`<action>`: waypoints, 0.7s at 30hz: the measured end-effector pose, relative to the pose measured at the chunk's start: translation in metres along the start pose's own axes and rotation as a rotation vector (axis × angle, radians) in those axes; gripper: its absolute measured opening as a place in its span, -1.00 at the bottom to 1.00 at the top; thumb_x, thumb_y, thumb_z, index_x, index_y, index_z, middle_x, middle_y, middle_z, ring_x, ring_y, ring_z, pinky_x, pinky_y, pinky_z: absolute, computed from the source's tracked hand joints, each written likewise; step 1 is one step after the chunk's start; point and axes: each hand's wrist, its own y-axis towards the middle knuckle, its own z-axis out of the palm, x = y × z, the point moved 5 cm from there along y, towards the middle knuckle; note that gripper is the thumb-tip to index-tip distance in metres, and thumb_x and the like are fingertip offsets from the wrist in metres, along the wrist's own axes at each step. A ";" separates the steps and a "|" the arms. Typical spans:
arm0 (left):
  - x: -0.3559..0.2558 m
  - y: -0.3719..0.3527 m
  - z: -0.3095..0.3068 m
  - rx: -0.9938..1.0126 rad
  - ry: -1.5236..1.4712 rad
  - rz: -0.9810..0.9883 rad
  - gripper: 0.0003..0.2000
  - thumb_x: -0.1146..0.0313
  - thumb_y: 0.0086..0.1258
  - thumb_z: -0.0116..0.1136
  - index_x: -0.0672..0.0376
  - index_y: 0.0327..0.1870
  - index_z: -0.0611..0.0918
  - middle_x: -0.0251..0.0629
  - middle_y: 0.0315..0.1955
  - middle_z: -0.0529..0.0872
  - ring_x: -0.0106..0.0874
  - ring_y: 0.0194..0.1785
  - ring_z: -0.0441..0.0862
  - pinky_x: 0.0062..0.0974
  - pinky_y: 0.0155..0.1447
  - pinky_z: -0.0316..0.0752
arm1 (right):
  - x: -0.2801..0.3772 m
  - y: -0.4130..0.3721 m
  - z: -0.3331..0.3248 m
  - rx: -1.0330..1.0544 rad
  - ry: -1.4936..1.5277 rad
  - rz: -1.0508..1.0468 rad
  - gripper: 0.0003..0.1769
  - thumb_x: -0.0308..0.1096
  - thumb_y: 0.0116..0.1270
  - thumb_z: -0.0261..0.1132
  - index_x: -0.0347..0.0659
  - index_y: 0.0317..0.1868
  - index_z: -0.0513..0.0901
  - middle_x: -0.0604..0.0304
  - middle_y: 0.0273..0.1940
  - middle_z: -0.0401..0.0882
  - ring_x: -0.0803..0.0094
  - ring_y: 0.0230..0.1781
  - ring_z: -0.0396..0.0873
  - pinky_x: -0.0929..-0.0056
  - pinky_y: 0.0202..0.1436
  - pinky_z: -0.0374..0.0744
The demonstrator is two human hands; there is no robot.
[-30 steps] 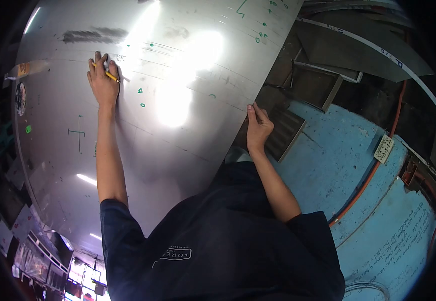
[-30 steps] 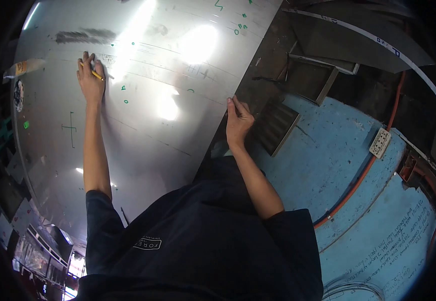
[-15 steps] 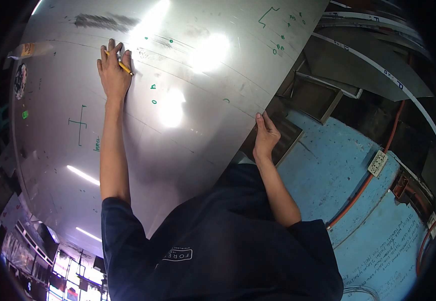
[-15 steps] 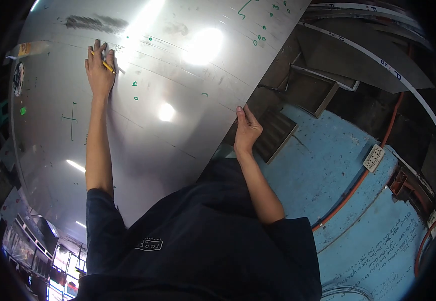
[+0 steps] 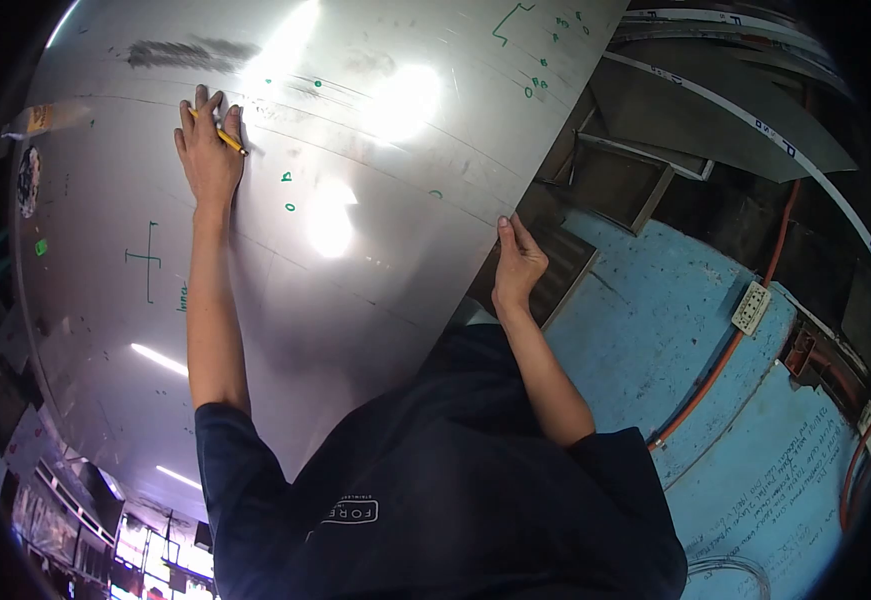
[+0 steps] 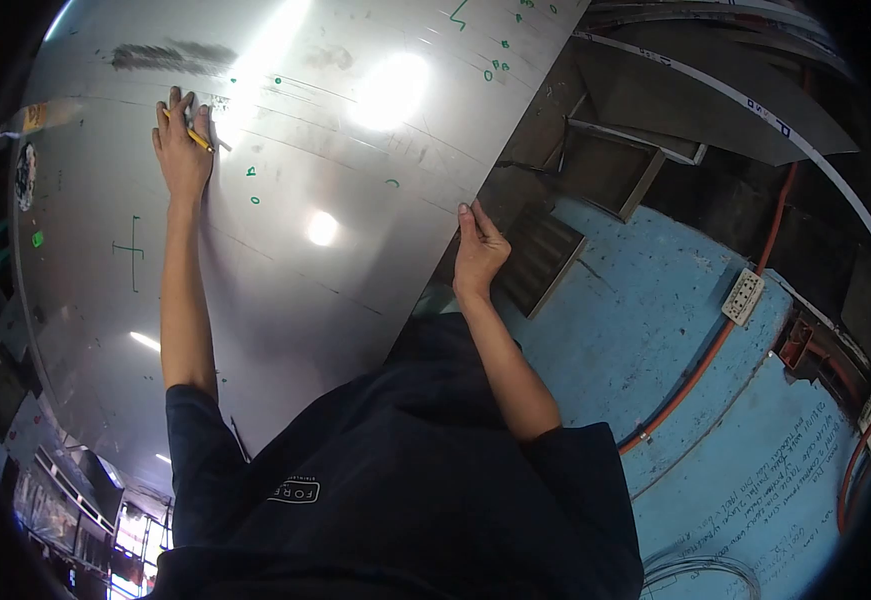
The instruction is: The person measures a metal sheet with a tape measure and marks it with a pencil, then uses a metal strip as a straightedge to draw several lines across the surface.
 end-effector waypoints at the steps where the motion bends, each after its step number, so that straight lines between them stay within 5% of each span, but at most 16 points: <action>1: 0.001 -0.001 0.000 0.004 0.001 -0.001 -0.57 -0.02 0.58 0.09 0.02 0.29 0.58 -0.23 0.48 0.45 -0.04 0.59 0.22 0.14 0.58 0.09 | -0.002 0.001 -0.001 0.001 0.000 0.000 -0.60 -0.40 0.39 0.47 -0.48 0.13 0.69 0.23 -0.20 0.74 0.67 -0.28 0.57 0.69 -0.17 0.54; 13: 0.000 0.000 -0.001 0.022 0.025 -0.024 -0.58 -0.02 0.58 0.08 0.00 0.30 0.57 -0.29 0.50 0.42 -0.06 0.61 0.20 0.16 0.59 0.08 | -0.004 0.003 -0.006 0.035 -0.019 0.119 -0.56 -0.28 0.39 0.49 -0.44 0.14 0.70 0.28 -0.26 0.72 0.66 -0.36 0.53 0.65 -0.30 0.49; 16: -0.001 -0.002 -0.001 0.010 0.020 -0.013 -0.59 -0.01 0.58 0.08 -0.01 0.30 0.58 -0.30 0.50 0.43 -0.07 0.61 0.19 0.16 0.60 0.07 | -0.009 0.007 -0.007 0.093 0.024 0.269 -0.57 -0.24 0.44 0.44 -0.33 0.19 0.67 0.24 -0.08 0.75 0.56 -0.20 0.66 0.54 -0.15 0.60; 21: -0.001 -0.001 -0.004 0.002 0.009 -0.014 -0.59 0.00 0.57 0.10 -0.01 0.29 0.58 -0.31 0.48 0.44 -0.08 0.61 0.21 0.14 0.60 0.08 | -0.003 0.016 -0.002 0.338 0.155 0.383 -0.72 -0.27 0.48 0.39 -0.30 0.03 0.72 0.45 -0.37 0.58 0.70 -0.41 0.47 0.61 -0.30 0.55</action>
